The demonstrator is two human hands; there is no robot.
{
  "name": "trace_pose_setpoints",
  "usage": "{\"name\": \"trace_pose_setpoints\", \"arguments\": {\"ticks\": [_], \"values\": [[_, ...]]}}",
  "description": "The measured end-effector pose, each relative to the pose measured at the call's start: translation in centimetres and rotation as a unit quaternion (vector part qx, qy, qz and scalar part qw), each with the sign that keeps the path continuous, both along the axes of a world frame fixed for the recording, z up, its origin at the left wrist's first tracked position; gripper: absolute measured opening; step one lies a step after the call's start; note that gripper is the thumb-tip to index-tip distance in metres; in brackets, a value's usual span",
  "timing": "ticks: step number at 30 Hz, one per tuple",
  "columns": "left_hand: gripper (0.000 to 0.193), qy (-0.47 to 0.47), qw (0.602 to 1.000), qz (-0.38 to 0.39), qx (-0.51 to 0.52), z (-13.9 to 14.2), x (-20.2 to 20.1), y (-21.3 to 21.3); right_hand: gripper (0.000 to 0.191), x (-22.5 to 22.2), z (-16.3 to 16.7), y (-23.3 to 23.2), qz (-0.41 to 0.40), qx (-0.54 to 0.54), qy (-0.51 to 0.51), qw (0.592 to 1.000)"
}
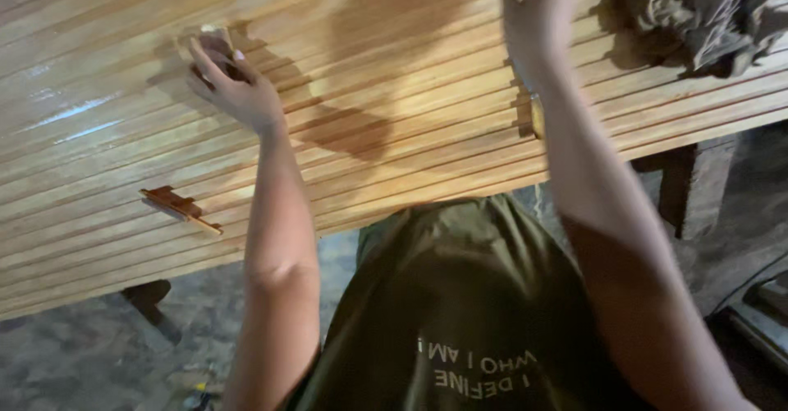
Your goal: The person sands a wooden slatted surface using a sanding block and a putty knife, then wipes the surface with a cloth. The person alternates between sanding and wiping, moving across different sections of the surface.
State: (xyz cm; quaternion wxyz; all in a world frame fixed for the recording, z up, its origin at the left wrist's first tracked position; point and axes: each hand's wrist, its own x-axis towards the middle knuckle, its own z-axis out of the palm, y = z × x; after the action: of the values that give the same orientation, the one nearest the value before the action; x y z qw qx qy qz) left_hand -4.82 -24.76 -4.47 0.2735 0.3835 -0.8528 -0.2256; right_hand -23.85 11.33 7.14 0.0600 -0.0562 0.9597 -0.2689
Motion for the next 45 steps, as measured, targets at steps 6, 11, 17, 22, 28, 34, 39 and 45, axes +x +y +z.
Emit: {"name": "trace_pose_setpoints", "arguments": {"ticks": [6, 11, 17, 22, 28, 34, 39, 45], "values": [[0.065, 0.035, 0.998, -0.037, 0.042, 1.4, -0.1, -0.2, 0.075, 3.9, -7.3, -2.4, 0.069, 0.013, 0.075, 0.995], [0.036, 0.025, 0.995, -0.095, 0.015, 0.9, 0.0, -0.1, 0.073, 5.0, -7.0, -3.9, 0.071, 0.103, 0.103, 0.987], [0.011, -0.005, 0.951, -0.293, 0.1, 1.9, -5.5, 3.4, 0.07, 5.2, -8.3, -3.6, 0.068, 0.095, 0.11, 0.987], [0.019, -0.042, 0.894, -0.445, 0.016, 3.3, -12.1, 4.1, 0.072, 5.1, -8.5, -3.6, 0.06, 0.093, 0.092, 0.99], [0.024, -0.115, 0.852, -0.511, -0.017, 2.9, -15.2, 3.8, 0.073, 5.3, -8.9, -3.4, 0.065, 0.095, 0.084, 0.99], [0.028, -0.098, 0.86, -0.5, -0.04, 2.1, -14.2, 3.3, 0.071, 5.2, -9.6, -3.2, 0.061, 0.101, 0.087, 0.989], [0.028, -0.061, 0.867, -0.493, -0.04, 0.8, -14.9, 4.4, 0.074, 4.8, -9.7, -3.3, 0.065, 0.114, 0.096, 0.987], [0.029, -0.026, 0.848, -0.525, -0.074, 0.8, -17.4, 6.0, 0.075, 4.7, -9.5, -3.4, 0.053, 0.118, 0.065, 0.989]]}}
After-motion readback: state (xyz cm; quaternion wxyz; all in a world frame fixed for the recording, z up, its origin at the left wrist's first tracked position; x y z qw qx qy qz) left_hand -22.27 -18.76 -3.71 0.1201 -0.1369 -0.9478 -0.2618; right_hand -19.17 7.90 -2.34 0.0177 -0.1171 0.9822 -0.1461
